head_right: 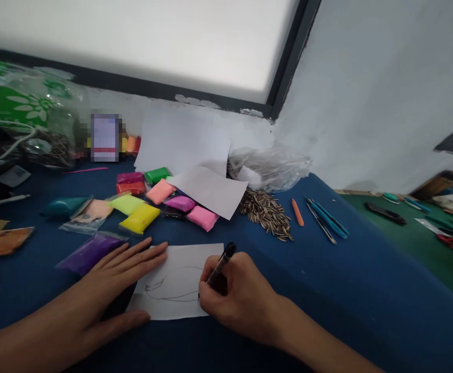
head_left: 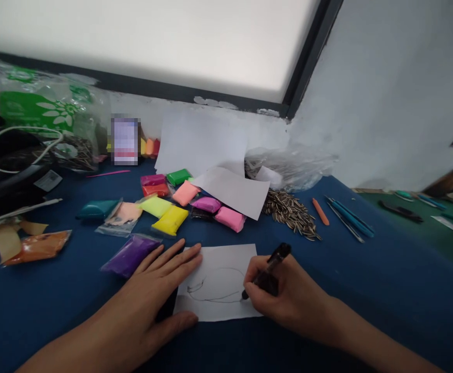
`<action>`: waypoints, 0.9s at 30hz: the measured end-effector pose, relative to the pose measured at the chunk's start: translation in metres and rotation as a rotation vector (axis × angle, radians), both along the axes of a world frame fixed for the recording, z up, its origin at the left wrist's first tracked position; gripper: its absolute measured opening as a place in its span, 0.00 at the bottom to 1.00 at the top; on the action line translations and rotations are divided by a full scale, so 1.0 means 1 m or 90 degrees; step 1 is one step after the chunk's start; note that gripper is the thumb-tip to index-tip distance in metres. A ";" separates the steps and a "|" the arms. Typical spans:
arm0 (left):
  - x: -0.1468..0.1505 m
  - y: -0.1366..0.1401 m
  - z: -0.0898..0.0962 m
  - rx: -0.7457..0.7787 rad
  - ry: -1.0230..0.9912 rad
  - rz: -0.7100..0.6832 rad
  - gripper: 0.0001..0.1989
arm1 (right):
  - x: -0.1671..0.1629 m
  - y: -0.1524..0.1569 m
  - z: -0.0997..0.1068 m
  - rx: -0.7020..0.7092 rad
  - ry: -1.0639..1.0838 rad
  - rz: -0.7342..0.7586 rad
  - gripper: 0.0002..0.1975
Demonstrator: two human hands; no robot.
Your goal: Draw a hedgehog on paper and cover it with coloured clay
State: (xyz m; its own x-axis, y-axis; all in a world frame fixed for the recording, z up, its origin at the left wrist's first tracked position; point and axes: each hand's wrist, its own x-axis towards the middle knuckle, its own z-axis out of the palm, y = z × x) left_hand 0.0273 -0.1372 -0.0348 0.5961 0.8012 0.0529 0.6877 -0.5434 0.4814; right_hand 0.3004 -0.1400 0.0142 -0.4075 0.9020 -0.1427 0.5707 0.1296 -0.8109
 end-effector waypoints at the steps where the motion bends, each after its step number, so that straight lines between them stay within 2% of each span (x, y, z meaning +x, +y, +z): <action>1: 0.000 0.000 0.001 -0.002 0.000 0.005 0.37 | 0.001 0.001 0.000 -0.005 -0.008 -0.001 0.05; 15: 0.002 0.002 0.003 -0.012 -0.008 0.003 0.39 | 0.006 0.006 0.007 -0.011 -0.036 -0.012 0.07; 20: 0.001 0.001 0.002 -0.023 0.018 -0.016 0.36 | 0.007 0.006 0.008 -0.001 -0.041 -0.007 0.07; 27: 0.001 -0.001 0.002 -0.015 0.016 0.006 0.34 | 0.009 0.007 0.002 0.059 -0.033 -0.040 0.06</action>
State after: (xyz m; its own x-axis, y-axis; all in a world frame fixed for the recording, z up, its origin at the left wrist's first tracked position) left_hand 0.0284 -0.1386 -0.0330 0.5893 0.8077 0.0190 0.7048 -0.5255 0.4767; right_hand 0.3092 -0.1335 0.0166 -0.3438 0.9359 -0.0770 0.6204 0.1648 -0.7668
